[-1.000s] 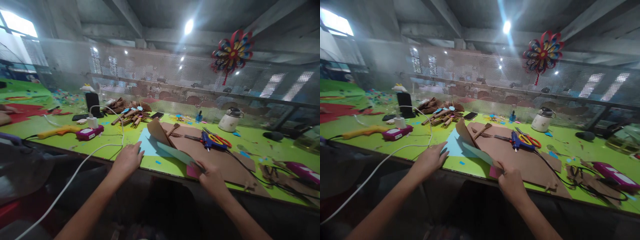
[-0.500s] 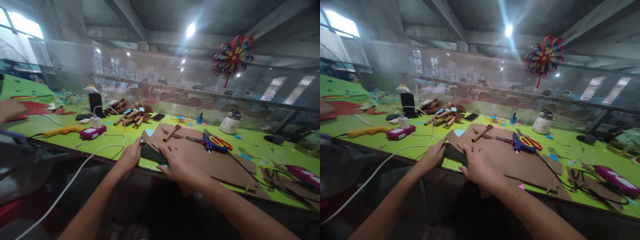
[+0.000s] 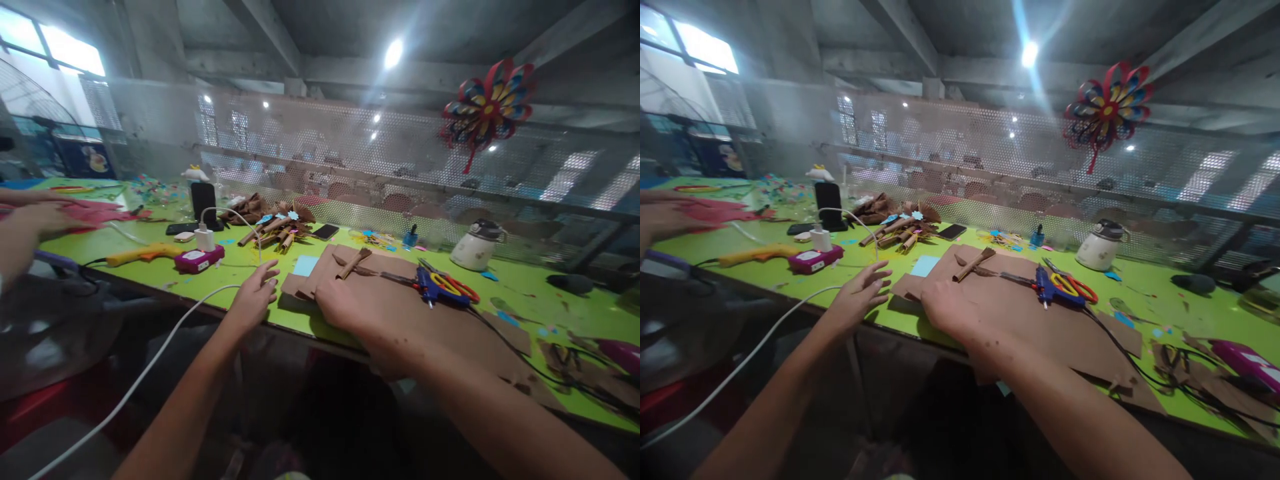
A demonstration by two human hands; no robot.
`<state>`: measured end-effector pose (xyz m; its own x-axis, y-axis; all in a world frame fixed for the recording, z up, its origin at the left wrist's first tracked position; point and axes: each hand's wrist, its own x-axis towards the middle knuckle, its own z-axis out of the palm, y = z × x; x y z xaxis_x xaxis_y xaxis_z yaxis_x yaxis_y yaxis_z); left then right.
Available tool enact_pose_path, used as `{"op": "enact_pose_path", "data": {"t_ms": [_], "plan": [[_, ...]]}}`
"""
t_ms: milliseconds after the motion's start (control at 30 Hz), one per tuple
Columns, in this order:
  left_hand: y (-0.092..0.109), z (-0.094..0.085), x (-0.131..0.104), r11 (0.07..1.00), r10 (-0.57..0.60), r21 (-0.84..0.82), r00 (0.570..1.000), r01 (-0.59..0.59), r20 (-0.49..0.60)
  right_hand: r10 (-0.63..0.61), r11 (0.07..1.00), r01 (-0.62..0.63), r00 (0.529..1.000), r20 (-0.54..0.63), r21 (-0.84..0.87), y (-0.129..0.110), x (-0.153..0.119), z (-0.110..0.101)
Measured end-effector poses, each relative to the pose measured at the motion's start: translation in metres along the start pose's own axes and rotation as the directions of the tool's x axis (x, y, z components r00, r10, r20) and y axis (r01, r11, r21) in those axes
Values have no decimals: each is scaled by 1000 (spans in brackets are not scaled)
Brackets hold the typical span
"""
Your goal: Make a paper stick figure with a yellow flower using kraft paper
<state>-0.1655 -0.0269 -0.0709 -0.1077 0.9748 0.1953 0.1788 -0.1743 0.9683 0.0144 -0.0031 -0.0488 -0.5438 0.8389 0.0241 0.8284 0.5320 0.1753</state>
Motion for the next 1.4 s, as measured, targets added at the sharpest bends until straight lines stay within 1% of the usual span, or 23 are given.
{"op": "enact_pose_path", "data": {"t_ms": [67, 133, 267, 433, 500, 600, 667, 733, 800, 833, 867, 900, 967, 1033, 1133, 1233, 1333, 1400], "plan": [[9, -4, -8, 993, -57, -103, 998, 58, 7, 10, 1000, -11, 999, 35, 12, 2, -3, -6], [18, -6, -13, 981, -94, -168, 995, 98, 36, -15, 999, 14, 999, 47, 30, 4, -6, -10], [28, -1, -12, 976, -120, -174, 991, 128, 58, -93, 996, 93, 996, 2, 9, 2, -7, -8], [23, 10, -2, 970, -76, -223, 993, 94, 86, -128, 991, 125, 990, -58, -53, -9, -6, -2], [20, 12, 3, 961, -59, -266, 994, 80, 87, -92, 995, 88, 993, -68, -47, -10, -5, 0], [19, 10, 7, 937, -13, -348, 998, 36, 66, -24, 1000, 25, 996, -90, 8, -4, -4, 5], [18, 8, 9, 919, 26, -394, 999, -12, 30, 2, 999, 3, 995, -103, 47, 2, -4, 8], [14, 6, 10, 911, 54, -407, 997, -70, -50, 42, 996, -31, 992, -123, 85, 9, -3, 11], [9, 4, 12, 927, 62, -357, 987, -113, -150, 102, 985, -79, 983, -149, 150, 16, -1, 13], [6, 4, 12, 944, 58, -311, 983, -111, -173, 129, 976, -96, 978, -162, 198, 20, 0, 14], [3, 5, 13, 962, 50, -259, 985, -92, -164, 151, 962, -105, 973, -172, 253, 24, 1, 15], [1, 6, 14, 976, 36, -210, 991, -63, -132, 171, 944, -109, 969, -179, 313, 27, 3, 16], [-1, 12, 16, 990, -10, -143, 1000, 6, -21, 197, 892, -103, 965, -175, 439, 34, 7, 19], [-1, 21, 19, 992, -63, -110, 996, 70, 63, 221, 820, -100, 964, -150, 564, 39, 10, 23], [-2, 35, 27, 991, -111, -57, 987, 118, 113, 259, 700, -100, 958, -121, 707, 43, 12, 29], [-8, 45, 35, 993, -114, 49, 984, 108, 135, 276, 624, -74, 952, -131, 778, 45, 12, 36], [-15, 48, 38, 989, -69, 141, 991, 53, 111, 274, 594, -51, 951, -142, 803, 46, 10, 39], [-17, 48, 38, 990, -38, 140, 994, 23, 102, 269, 579, -47, 954, -136, 814, 46, 9, 40]]}}
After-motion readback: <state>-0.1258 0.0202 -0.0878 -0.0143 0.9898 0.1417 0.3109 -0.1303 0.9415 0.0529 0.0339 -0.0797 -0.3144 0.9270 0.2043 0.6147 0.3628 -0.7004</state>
